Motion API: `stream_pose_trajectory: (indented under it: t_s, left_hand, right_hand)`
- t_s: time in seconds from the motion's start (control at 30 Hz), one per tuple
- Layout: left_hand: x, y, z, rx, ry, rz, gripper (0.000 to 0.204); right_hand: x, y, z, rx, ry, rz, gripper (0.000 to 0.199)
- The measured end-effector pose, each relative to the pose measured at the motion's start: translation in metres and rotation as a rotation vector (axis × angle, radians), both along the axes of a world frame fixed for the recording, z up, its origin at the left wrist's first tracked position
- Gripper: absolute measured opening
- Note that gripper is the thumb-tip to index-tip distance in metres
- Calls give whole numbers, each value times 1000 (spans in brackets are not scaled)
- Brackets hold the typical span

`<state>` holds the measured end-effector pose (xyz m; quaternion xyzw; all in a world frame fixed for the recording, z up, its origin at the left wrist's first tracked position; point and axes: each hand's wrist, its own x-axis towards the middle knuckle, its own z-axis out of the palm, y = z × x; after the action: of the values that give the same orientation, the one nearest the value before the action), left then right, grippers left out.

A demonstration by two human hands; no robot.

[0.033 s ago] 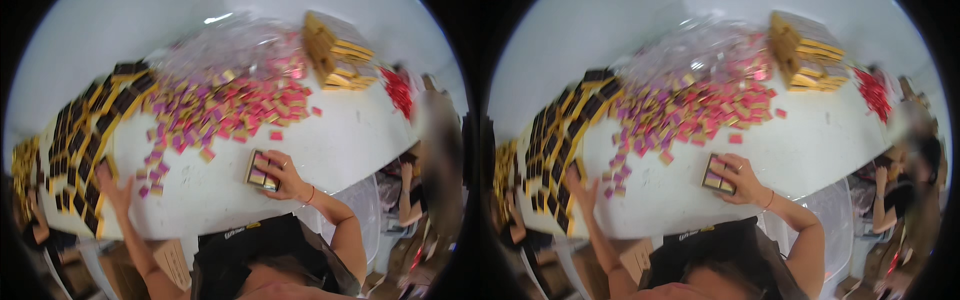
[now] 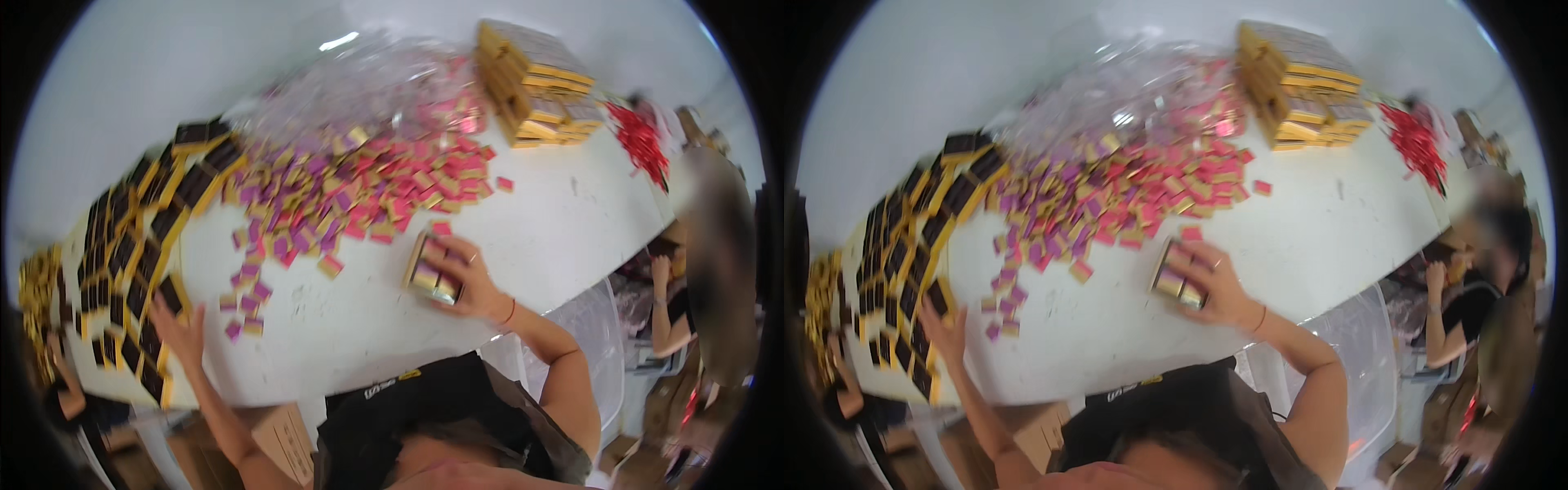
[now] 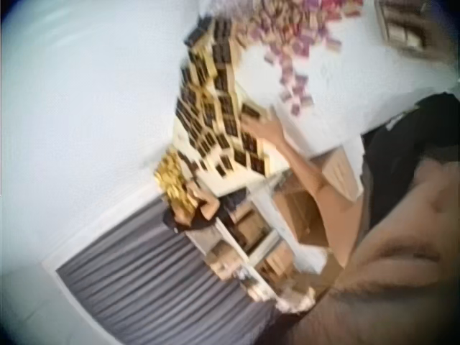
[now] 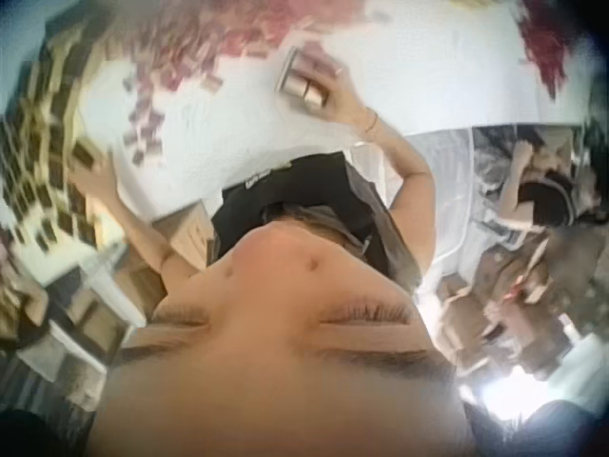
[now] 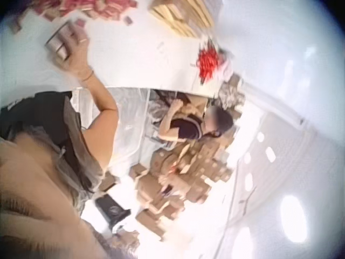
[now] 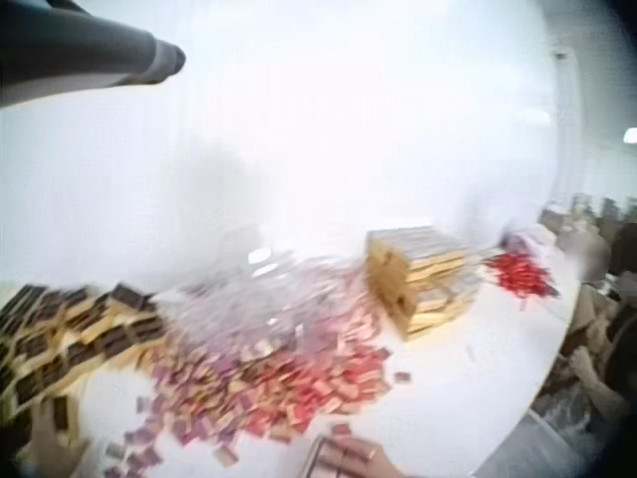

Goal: The person assembles small square cosmetic palettes by placing four colored blocks into each tray. They pick up blocks from a large pile on the table, arrange them into the compartments of the trays, and then place the completed palettes into a clear plastic bin.

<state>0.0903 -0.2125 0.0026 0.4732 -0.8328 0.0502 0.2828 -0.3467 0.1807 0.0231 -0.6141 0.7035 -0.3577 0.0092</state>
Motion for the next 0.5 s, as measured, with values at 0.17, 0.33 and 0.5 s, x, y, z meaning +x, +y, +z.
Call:
stream_pose_trajectory:
  t_s: [0.17,0.33,0.5]
  left_hand:
    - [3,-34,-51,64,-145,417,86]
    - [-26,-27,-35,26,-150,503,63]
    - [-14,-18,-23,-91,199,300,49]
  right_hand:
    - [-181,4,54,-544,136,-716,70]
    - [-324,-5,84,-272,345,-1099,64]
    - [-375,-35,78,80,529,-1275,62]
